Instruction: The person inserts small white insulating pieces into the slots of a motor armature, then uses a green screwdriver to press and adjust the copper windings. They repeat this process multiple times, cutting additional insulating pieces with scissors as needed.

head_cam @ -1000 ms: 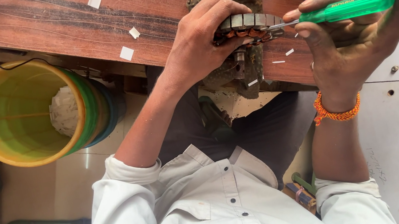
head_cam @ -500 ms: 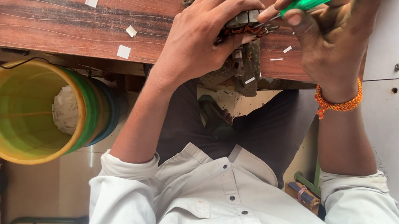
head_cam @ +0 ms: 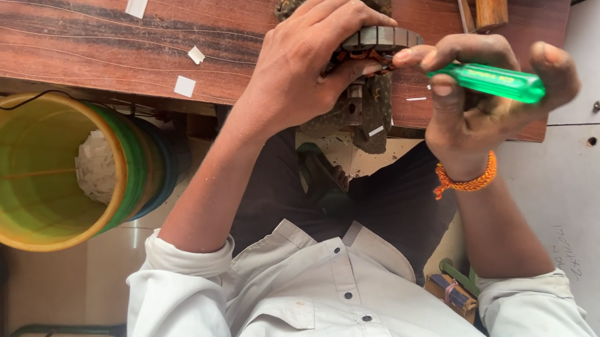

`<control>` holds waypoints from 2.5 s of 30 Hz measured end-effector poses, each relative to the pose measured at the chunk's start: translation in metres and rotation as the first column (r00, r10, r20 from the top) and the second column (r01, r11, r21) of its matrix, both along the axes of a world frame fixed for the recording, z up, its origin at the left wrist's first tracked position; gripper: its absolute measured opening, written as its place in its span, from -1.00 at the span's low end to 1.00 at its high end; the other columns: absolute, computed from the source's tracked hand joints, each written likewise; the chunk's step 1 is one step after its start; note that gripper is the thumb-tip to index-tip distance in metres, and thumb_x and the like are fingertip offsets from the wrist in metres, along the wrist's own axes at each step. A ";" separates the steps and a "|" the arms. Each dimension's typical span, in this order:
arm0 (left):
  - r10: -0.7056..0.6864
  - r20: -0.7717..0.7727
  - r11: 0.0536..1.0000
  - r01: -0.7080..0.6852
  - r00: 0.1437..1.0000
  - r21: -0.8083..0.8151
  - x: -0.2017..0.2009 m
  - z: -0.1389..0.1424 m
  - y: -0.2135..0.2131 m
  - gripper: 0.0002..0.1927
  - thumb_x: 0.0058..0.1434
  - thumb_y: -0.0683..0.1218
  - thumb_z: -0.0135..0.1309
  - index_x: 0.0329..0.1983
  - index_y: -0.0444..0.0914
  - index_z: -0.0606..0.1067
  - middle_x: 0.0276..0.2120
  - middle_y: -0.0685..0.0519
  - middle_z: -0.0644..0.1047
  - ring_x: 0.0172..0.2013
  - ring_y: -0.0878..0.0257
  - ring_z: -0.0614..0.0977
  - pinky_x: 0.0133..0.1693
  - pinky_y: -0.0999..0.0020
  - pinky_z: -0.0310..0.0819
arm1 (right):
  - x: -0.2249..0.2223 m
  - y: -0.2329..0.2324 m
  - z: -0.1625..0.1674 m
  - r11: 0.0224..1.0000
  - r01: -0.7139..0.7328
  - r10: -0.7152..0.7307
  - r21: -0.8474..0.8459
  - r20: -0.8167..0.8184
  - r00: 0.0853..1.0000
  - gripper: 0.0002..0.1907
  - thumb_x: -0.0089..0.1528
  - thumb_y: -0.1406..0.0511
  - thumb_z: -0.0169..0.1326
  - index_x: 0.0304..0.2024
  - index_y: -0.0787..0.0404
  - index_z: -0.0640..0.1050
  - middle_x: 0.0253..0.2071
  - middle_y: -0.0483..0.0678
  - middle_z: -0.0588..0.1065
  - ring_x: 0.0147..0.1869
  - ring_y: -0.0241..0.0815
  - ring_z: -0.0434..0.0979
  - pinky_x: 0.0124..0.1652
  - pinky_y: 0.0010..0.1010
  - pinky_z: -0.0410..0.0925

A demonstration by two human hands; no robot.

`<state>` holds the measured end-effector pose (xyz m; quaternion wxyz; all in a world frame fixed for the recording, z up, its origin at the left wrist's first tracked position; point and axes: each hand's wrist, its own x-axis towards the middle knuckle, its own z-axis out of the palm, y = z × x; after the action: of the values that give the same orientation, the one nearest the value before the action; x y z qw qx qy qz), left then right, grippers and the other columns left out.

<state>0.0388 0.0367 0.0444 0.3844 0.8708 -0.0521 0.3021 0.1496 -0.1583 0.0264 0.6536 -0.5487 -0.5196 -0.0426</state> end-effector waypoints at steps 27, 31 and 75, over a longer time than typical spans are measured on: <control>-0.055 0.040 0.998 0.054 0.998 0.016 -0.010 -0.017 0.008 -0.57 0.24 -0.11 0.37 0.13 -0.14 0.47 -0.04 0.15 0.54 -0.02 0.18 0.57 -0.04 0.26 0.56 | 0.006 -0.015 -0.008 1.000 0.005 -0.004 0.004 -0.214 0.977 -0.37 0.55 0.35 0.14 0.41 -0.08 0.01 -0.11 0.24 0.57 -0.17 0.15 0.74 -0.07 -0.15 0.62; -0.047 0.022 0.998 0.047 0.999 0.034 -0.012 -0.014 0.006 -0.56 0.25 -0.11 0.37 0.14 -0.13 0.46 0.00 0.17 0.53 0.01 0.19 0.58 -0.06 0.28 0.58 | 0.004 -0.011 0.007 0.999 0.009 -0.015 -0.049 -0.124 0.992 -0.42 0.55 0.35 0.15 0.38 -0.02 0.05 -0.13 0.26 0.58 -0.19 0.12 0.74 -0.07 -0.18 0.62; 0.051 0.053 0.997 -0.053 0.997 0.050 -0.010 -0.020 0.011 -0.53 0.32 -0.02 0.33 0.18 -0.16 0.37 0.08 0.13 0.42 0.11 0.10 0.56 -0.06 0.19 0.59 | -0.032 0.008 0.026 0.988 0.121 -0.082 0.093 -0.339 0.937 -0.34 0.55 0.37 0.12 0.43 -0.01 -0.06 -0.10 0.16 0.50 -0.07 0.12 0.71 -0.05 -0.14 0.59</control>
<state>0.0291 0.0474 0.0240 0.3523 0.8734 -0.0471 0.3330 0.1177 -0.1502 0.0525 0.7589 -0.5364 -0.3691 -0.0119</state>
